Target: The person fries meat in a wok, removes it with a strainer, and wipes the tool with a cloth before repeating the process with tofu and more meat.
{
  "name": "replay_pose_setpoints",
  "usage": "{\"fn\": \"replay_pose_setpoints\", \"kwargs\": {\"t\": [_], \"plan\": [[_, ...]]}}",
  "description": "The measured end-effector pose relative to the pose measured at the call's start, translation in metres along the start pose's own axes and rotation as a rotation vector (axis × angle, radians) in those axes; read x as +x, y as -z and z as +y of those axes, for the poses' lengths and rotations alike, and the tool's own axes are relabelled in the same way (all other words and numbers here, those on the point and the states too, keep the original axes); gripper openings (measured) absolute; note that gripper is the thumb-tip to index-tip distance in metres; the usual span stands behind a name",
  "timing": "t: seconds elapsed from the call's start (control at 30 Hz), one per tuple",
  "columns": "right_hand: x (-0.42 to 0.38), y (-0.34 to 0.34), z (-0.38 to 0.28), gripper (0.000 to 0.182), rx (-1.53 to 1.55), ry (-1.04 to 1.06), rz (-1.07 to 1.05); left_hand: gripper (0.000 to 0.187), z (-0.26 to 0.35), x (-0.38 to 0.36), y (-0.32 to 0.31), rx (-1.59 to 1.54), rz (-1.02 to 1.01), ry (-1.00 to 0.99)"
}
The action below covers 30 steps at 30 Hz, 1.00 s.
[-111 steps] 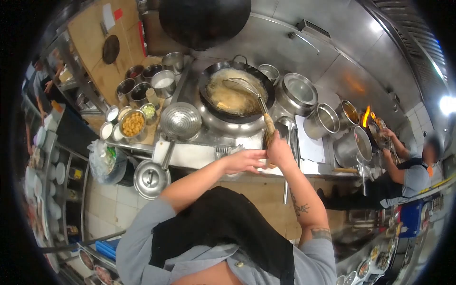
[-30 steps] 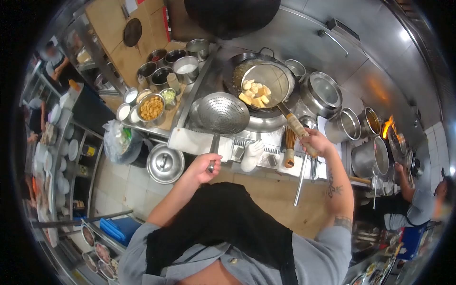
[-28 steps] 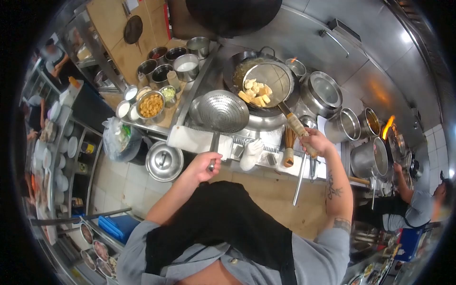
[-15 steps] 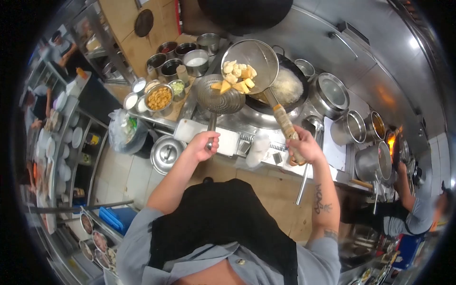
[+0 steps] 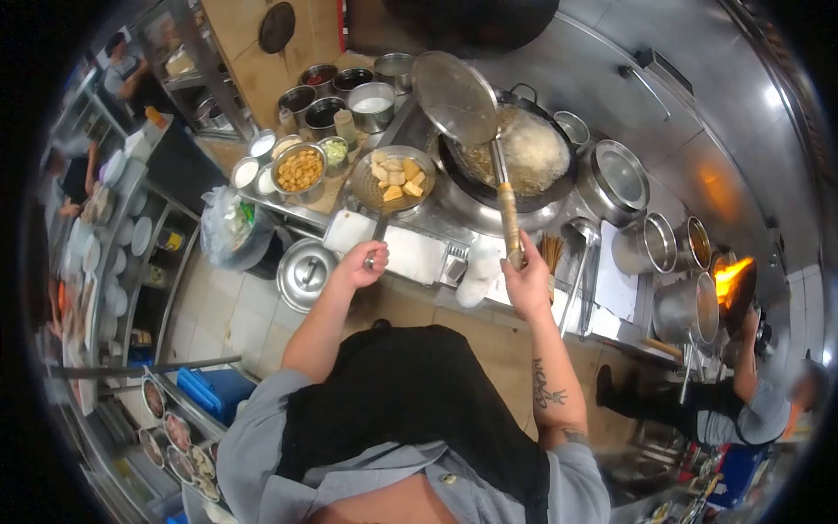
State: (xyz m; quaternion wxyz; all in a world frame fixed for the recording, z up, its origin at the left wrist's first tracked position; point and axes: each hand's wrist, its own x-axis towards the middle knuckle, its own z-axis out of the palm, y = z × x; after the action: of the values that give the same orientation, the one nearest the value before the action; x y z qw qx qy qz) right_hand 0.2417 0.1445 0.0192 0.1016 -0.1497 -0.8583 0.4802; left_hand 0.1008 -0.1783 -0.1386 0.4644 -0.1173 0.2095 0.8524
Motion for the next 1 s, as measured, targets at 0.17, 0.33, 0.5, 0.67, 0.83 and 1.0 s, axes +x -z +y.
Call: {"fn": "replay_pose_setpoints", "kwargs": {"t": [0.17,0.33,0.5,0.67,0.83,1.0], "plan": [[0.023,0.054,0.007,0.059,-0.054,-0.001,0.215,0.01,-0.01,0.001,0.051,0.139,0.186,0.062],[0.059,0.101,0.033,0.059,-0.393,0.04,0.432,0.044,-0.009,-0.039,0.013,0.206,0.263,-0.029],[0.086,0.091,0.047,0.056,-0.421,-0.095,0.45,0.06,-0.019,-0.052,0.128,0.205,0.413,-0.075],[0.102,0.037,0.073,0.041,-0.202,-0.239,0.279,0.056,-0.064,-0.114,0.241,0.296,0.831,0.045],[0.111,0.052,0.041,0.025,0.68,-0.53,-0.065,0.051,-0.118,-0.185,0.252,0.507,1.01,0.144],[0.112,0.023,0.012,0.025,0.906,-0.646,0.112,0.046,-0.114,-0.201,0.175,0.491,1.084,0.142]]}}
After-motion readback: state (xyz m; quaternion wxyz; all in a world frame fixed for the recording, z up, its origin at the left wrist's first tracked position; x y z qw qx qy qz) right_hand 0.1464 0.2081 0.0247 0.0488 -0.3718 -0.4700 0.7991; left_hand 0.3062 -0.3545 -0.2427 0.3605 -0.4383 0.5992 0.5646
